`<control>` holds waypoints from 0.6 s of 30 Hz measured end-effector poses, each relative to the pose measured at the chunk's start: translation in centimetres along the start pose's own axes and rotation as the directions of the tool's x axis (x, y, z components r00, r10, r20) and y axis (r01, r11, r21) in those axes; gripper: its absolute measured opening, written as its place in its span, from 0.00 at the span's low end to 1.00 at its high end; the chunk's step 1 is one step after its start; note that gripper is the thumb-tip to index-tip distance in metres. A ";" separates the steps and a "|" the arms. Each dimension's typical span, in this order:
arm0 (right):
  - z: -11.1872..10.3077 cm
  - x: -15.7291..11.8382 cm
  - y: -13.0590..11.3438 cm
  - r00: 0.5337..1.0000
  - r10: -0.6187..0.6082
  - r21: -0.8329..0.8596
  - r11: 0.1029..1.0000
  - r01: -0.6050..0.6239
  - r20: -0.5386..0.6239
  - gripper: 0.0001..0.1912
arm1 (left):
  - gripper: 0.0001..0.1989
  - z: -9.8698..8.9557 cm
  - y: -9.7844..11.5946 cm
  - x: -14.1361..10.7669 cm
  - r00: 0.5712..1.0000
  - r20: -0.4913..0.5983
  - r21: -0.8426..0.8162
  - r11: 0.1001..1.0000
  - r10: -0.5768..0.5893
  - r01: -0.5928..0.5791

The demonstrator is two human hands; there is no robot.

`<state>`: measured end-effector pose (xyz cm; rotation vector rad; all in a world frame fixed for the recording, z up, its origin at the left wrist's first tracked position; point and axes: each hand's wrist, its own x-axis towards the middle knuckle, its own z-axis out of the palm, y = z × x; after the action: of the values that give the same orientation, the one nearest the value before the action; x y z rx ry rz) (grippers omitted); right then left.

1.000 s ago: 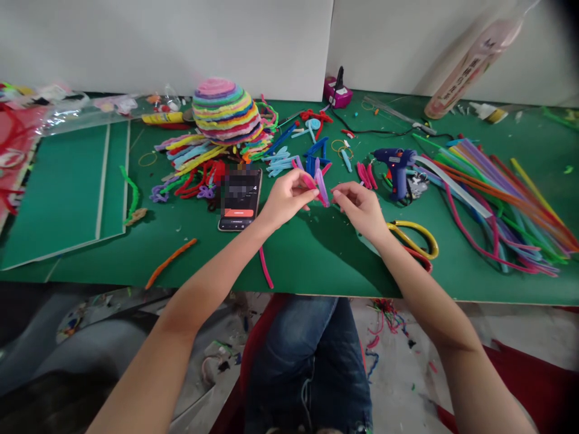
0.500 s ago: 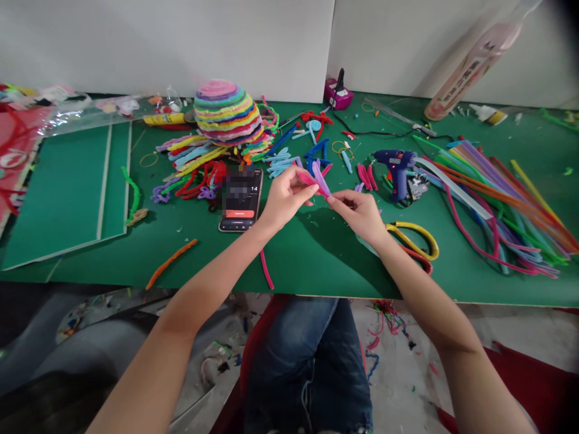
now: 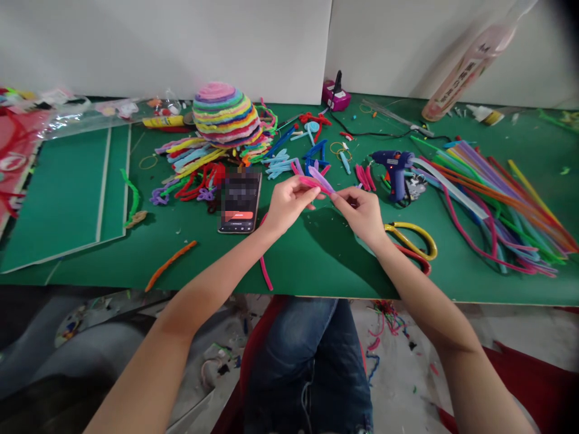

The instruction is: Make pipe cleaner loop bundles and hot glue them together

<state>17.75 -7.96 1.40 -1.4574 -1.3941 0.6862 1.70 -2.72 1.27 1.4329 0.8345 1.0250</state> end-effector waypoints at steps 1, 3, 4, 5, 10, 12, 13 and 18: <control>0.0 0.0 0.0 1.000 0.001 0.001 1.000 -0.001 0.001 0.16 | 0.10 0.0 0.0 0.0 1.000 -0.003 0.002 1.000 -0.002 0.002; 0.0 0.0 0.1 1.000 0.003 0.003 1.000 -0.003 0.004 0.16 | 0.09 0.0 0.0 0.0 1.000 -0.012 0.010 1.000 0.001 -0.001; -0.1 0.0 0.1 1.000 0.003 -0.005 1.000 -0.003 0.013 0.17 | 0.09 -0.1 0.0 0.1 1.000 -0.019 0.016 1.000 0.007 -0.007; -0.1 0.0 0.1 1.000 0.001 -0.024 1.000 0.000 0.030 0.17 | 0.08 -0.1 0.0 0.1 1.000 -0.028 0.022 1.000 0.014 -0.013; -0.9 0.2 0.3 0.996 -0.021 -0.208 0.977 0.039 0.091 0.17 | 0.07 -0.4 0.2 0.3 0.997 -0.050 0.058 0.997 0.058 -0.055; -1.3 0.3 0.2 0.998 -0.027 -0.231 0.972 0.037 0.049 0.17 | 0.06 -0.8 0.2 0.3 0.990 -0.059 0.122 0.985 0.132 -0.124; -1.4 0.4 0.1 0.999 -0.025 -0.226 0.974 0.029 0.021 0.19 | 0.06 -1.1 0.2 0.2 0.979 -0.062 0.187 0.965 0.196 -0.182; -1.7 0.5 -0.4 0.999 -0.009 -0.070 0.998 0.005 -0.051 0.30 | 0.06 -2.6 -0.5 -0.1 0.816 0.177 0.571 0.619 0.550 -0.540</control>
<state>19.19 -7.96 2.50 -1.5134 -1.3956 0.5972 -0.77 -1.79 0.69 2.3404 0.7787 1.2847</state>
